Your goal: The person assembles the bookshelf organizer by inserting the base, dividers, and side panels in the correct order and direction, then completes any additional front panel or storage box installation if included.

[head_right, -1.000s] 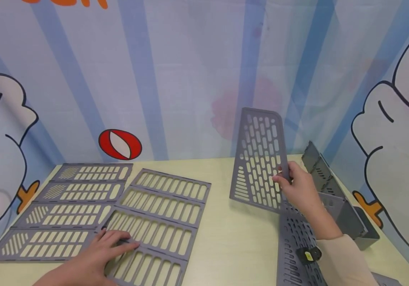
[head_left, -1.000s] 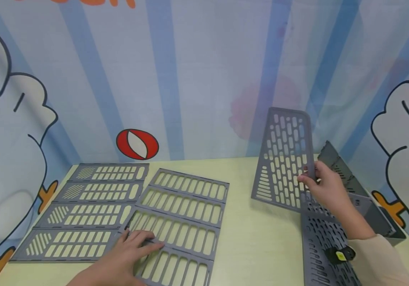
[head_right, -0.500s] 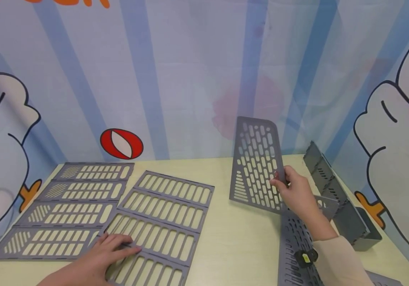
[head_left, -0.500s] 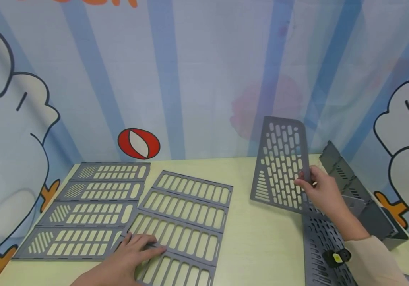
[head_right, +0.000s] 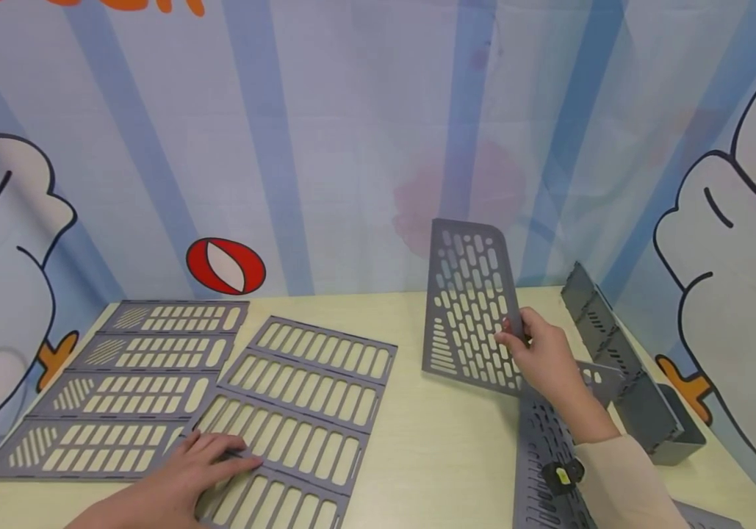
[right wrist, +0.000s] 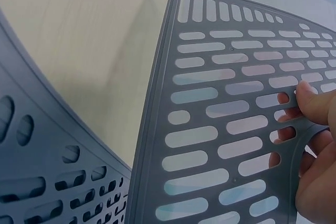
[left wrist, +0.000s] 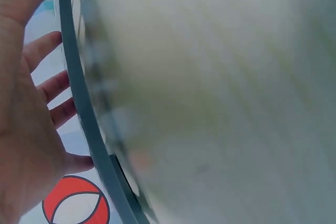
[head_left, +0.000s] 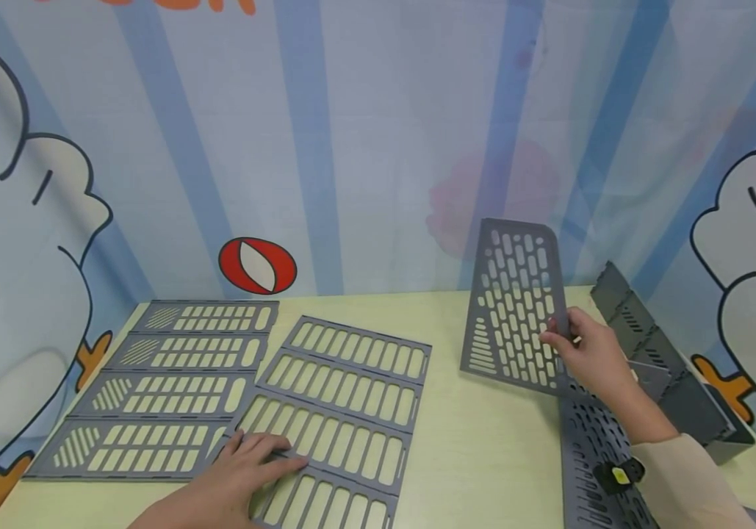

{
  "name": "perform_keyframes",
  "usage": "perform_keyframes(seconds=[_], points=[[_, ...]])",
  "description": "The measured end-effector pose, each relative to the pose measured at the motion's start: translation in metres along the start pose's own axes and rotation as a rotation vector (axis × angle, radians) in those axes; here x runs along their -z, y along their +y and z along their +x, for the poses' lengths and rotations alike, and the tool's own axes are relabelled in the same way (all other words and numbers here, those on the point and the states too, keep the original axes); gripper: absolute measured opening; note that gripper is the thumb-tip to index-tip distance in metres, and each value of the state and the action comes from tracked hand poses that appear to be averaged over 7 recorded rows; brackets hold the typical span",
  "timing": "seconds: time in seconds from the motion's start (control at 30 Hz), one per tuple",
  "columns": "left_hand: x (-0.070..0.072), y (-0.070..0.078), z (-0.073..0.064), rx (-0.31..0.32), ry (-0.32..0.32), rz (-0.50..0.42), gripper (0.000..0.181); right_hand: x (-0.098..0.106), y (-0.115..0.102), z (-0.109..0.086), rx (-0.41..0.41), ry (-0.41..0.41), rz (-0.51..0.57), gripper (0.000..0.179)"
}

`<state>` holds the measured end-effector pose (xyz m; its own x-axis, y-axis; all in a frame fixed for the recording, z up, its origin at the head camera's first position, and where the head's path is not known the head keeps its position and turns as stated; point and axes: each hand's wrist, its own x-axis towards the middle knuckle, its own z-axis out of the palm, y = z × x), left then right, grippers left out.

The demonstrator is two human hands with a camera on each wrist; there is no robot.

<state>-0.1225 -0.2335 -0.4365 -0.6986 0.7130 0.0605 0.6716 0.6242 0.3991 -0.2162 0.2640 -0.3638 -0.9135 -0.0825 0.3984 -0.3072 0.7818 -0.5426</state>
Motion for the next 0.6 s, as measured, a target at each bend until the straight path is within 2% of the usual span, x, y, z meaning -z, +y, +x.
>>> perform_keyframes(seconds=[0.2, 0.37, 0.6], points=[[0.005, 0.002, 0.004, 0.039, 0.005, -0.017, 0.084, -0.001, 0.0, 0.003, -0.006, 0.004, 0.0, 0.016], [0.017, 0.001, 0.014, 0.095, 0.081, -0.025, 0.086, -0.002, -0.002, 0.008, -0.005, 0.008, 0.002, 0.017], [0.032, -0.01, 0.03, 0.194, 0.187, 0.017, 0.079, -0.003, -0.007, 0.016, -0.005, -0.007, 0.02, 0.024]])
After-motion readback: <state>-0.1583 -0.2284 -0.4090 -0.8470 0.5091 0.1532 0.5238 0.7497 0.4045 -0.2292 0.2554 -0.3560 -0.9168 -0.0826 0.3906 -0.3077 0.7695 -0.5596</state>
